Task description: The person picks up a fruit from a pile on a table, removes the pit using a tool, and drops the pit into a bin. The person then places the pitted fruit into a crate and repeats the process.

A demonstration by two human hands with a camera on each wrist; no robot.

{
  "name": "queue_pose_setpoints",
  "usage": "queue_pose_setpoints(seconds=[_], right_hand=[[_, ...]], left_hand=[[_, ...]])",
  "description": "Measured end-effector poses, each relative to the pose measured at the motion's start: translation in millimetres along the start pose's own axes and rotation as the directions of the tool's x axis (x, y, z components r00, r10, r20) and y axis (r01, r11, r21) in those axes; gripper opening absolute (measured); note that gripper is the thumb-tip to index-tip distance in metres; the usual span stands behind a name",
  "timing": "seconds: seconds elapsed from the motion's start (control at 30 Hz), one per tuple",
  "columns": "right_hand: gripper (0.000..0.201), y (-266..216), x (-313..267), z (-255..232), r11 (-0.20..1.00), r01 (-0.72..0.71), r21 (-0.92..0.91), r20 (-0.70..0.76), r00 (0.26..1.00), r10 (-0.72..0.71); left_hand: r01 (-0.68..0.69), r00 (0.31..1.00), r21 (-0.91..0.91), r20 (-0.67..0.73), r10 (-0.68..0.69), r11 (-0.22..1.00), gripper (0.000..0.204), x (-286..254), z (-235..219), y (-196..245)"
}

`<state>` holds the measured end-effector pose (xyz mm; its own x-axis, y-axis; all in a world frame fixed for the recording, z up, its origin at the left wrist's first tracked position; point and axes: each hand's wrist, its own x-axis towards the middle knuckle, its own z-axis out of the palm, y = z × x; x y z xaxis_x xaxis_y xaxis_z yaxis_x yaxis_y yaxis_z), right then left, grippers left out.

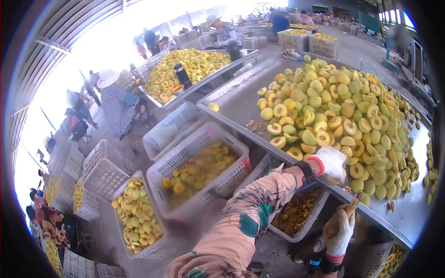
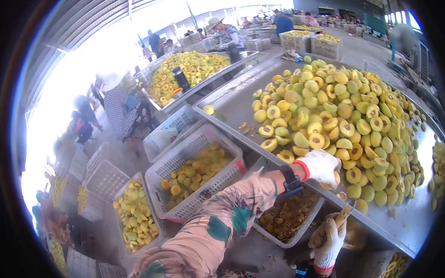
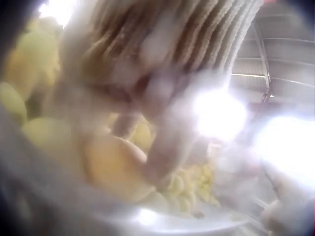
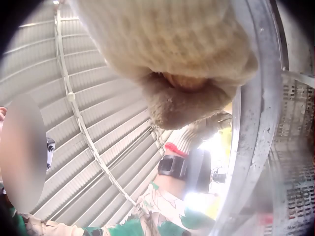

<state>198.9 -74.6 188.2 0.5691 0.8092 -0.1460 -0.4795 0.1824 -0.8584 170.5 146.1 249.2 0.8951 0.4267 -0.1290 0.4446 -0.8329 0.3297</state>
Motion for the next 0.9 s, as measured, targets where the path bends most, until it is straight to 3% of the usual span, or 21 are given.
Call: queue_pose_setpoints(seconds=[0.1,0.23,0.3,0.47,0.53,0.63,0.7,0.8,0.9], right_hand=[[0.013,9,5,-1,1.000,0.004,-0.011,0.029,1.000,-0.004],[0.014,17,7,1,0.999,0.024,-0.023,0.044,0.999,-0.023],[0.015,18,7,1,0.999,0.032,-0.038,0.070,0.997,-0.030],[0.018,29,13,0,0.997,0.055,-0.063,0.098,0.994,-0.049],[0.022,23,4,17,0.993,0.110,-0.044,0.093,0.990,-0.105],[0.022,33,19,-1,0.998,0.041,-0.057,0.130,0.991,-0.033],[0.019,25,7,20,0.995,0.088,-0.051,0.094,0.992,-0.083],[0.016,26,5,23,0.998,0.062,0.002,0.065,0.996,-0.062],[0.014,25,10,18,0.998,0.029,0.061,0.101,0.994,-0.035]], left_hand=[[-0.013,0.999,0.145,-0.032,0.017,0.989,0.037,-4,20,1],[-0.025,0.975,0.129,-0.214,0.053,0.991,0.040,0,66,-1],[-0.014,0.964,0.081,-0.263,0.035,0.997,0.042,-5,68,1],[-0.011,0.984,0.216,-0.171,0.048,0.976,0.041,-19,59,6],[0.003,0.969,0.261,-0.240,0.062,0.965,0.041,-21,64,6],[0.015,0.944,0.339,-0.314,0.098,0.941,0.038,-21,72,5],[0.016,0.914,0.401,-0.377,0.150,0.916,0.037,-6,95,-3],[0.008,0.938,0.318,-0.331,0.103,0.948,0.035,-39,76,-5],[0.071,0.855,-0.139,-0.501,-0.132,0.988,0.035,-88,62,-5]])
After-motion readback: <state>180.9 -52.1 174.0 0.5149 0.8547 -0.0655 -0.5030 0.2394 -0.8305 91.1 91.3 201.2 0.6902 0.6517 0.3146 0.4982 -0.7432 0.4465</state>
